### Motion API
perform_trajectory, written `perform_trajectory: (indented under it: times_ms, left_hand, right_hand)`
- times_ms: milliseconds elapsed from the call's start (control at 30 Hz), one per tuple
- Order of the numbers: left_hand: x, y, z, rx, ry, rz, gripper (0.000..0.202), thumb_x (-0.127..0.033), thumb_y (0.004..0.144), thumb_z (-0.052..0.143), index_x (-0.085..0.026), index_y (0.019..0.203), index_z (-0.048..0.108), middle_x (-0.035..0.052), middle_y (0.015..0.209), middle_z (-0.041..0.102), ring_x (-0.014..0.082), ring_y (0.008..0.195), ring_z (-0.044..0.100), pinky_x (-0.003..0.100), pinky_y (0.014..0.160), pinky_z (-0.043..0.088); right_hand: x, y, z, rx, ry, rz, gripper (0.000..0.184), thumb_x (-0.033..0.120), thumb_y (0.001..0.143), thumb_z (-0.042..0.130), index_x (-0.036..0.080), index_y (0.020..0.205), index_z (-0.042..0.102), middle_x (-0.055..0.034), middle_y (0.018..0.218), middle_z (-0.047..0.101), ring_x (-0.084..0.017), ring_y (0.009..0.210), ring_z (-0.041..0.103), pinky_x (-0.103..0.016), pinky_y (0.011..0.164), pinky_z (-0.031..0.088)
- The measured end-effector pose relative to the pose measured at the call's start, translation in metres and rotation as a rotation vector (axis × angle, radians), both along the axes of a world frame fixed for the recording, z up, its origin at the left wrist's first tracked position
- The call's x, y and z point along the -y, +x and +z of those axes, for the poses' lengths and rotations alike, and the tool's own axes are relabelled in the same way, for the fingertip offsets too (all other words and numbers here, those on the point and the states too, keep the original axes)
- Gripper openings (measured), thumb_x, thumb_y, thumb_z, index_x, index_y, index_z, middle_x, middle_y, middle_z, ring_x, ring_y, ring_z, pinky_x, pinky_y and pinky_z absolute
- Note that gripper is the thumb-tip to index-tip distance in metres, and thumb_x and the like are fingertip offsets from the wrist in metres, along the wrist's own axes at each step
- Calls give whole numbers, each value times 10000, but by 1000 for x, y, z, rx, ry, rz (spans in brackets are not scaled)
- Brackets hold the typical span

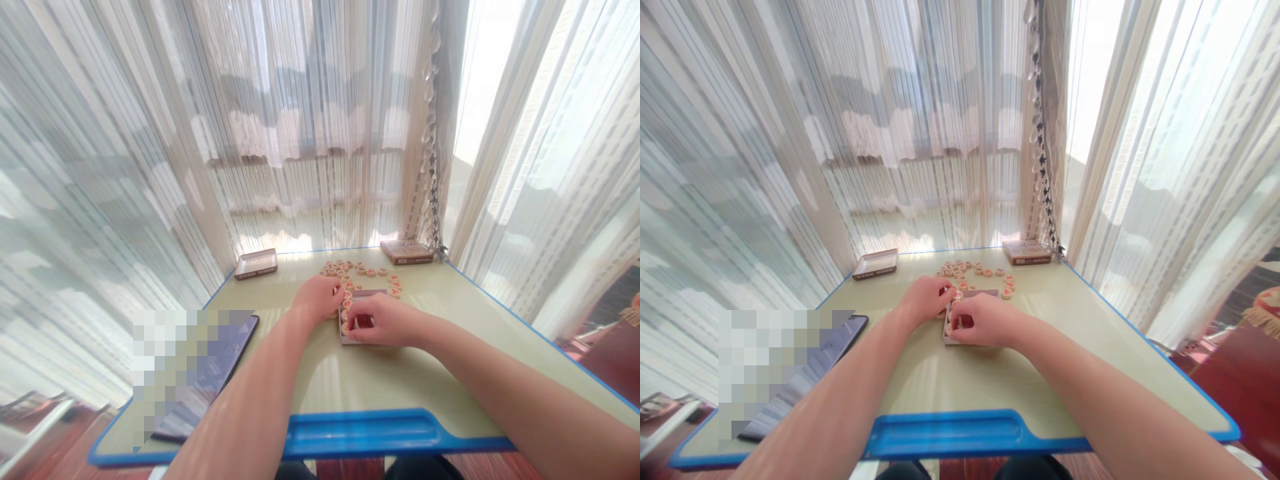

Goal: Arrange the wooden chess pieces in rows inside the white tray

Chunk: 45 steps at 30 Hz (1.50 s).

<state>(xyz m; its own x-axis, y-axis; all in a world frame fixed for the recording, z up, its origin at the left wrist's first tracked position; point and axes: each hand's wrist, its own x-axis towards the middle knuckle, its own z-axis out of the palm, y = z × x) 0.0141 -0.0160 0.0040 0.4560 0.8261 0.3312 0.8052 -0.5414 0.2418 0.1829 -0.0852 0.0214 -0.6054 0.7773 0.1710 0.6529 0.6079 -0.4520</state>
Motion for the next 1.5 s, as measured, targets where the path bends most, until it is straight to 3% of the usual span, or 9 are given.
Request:
perform_trajectory:
  times_ms: [300,400,533,633,733,967,1100,1300,1500]
  left_hand:
    - [-4,-1,-4,119,24,71,255,-287,776,431,-185,647,625,25,617,617,141,572,520,256,539,348]
    - [-13,-8,-6,270,-10,186,240,-274,780,422,-184,746,641,15,663,634,140,622,545,249,580,384]
    - [-27,-19,-11,380,-12,330,281,-210,777,387,-170,942,610,43,835,657,165,757,579,273,686,437]
    - [-32,-20,-15,290,61,290,330,-156,769,360,-140,991,603,86,1013,623,189,969,544,308,874,402]
    - [-33,-17,-19,174,41,229,375,-161,787,331,-125,1051,596,102,1091,601,199,1066,504,326,965,343]
    - [-32,-17,-24,83,-100,189,435,-193,796,328,-131,1168,546,89,1214,552,215,1153,452,341,992,328]
    - [-28,-15,-21,110,-77,124,432,-181,793,333,-198,1158,565,26,1243,533,194,1164,436,330,1011,317]
    - [-24,-12,-18,141,-47,81,406,-160,787,334,-215,1049,639,1,1193,569,182,1154,435,308,1020,310]
    - [-22,-11,-16,94,8,83,369,-161,779,355,-189,978,665,28,1113,610,197,1090,473,314,994,334]
  right_hand:
    - [-3,5,0,-72,7,-27,183,359,761,536,199,747,625,18,617,578,-98,550,482,-214,510,341]
    - [-14,13,-1,-111,104,-129,208,350,785,499,187,723,612,18,577,551,-100,537,464,-223,516,337]
    - [-33,31,-6,-142,296,-357,200,312,790,476,184,759,626,-18,692,600,-131,633,498,-256,599,372]
    - [-44,42,-10,-142,350,-460,216,322,791,471,188,820,638,-44,809,616,-171,771,523,-287,686,397]
    - [-50,47,-15,-108,373,-498,226,340,783,487,201,849,652,-60,897,609,-211,904,511,-330,794,395]
    - [-63,57,-22,-188,473,-665,274,309,818,418,183,840,660,-84,968,605,-221,975,506,-340,897,357]
    - [-72,68,-24,-190,407,-762,289,291,816,401,170,842,663,-101,938,615,-218,938,536,-323,861,373]
    - [-68,63,-22,-145,341,-700,266,306,793,436,183,821,670,-81,906,629,-220,928,532,-333,844,379]
    - [-47,44,-14,-35,242,-265,244,336,712,578,219,899,682,-57,947,633,-234,976,483,-367,880,370]
